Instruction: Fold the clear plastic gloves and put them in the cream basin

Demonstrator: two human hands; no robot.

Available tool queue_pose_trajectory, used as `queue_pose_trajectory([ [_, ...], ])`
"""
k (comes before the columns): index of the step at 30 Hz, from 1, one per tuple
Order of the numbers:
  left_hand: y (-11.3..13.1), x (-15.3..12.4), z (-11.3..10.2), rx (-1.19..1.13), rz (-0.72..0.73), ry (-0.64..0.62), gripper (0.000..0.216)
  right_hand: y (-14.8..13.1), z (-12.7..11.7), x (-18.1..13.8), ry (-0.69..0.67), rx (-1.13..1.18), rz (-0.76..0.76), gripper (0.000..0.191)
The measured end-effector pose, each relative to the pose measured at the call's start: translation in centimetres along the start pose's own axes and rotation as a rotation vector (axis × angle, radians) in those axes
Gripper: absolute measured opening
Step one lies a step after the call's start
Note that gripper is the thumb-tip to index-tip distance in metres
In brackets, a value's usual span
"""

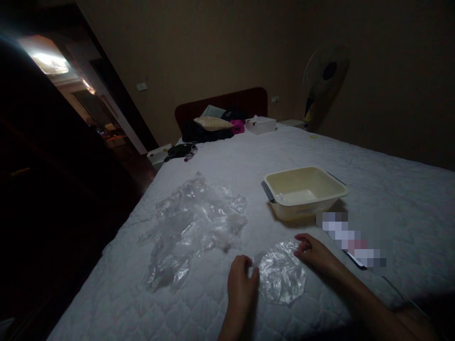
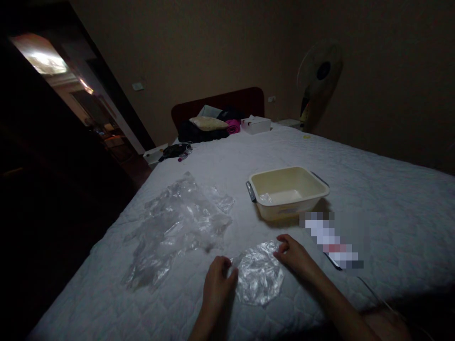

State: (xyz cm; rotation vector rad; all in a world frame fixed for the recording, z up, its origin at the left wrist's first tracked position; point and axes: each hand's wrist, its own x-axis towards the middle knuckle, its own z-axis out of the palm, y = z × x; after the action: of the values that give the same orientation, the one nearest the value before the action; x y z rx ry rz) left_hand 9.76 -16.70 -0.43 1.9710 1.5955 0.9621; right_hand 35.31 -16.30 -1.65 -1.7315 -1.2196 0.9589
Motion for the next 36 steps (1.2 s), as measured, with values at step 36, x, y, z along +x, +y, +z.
queue_pose_trajectory([
  [36,-1.1,2.2,0.4,-0.624,-0.377,-0.139,0.032,-0.4,0.0,-0.1,-0.123,0.247,0.074,0.035],
])
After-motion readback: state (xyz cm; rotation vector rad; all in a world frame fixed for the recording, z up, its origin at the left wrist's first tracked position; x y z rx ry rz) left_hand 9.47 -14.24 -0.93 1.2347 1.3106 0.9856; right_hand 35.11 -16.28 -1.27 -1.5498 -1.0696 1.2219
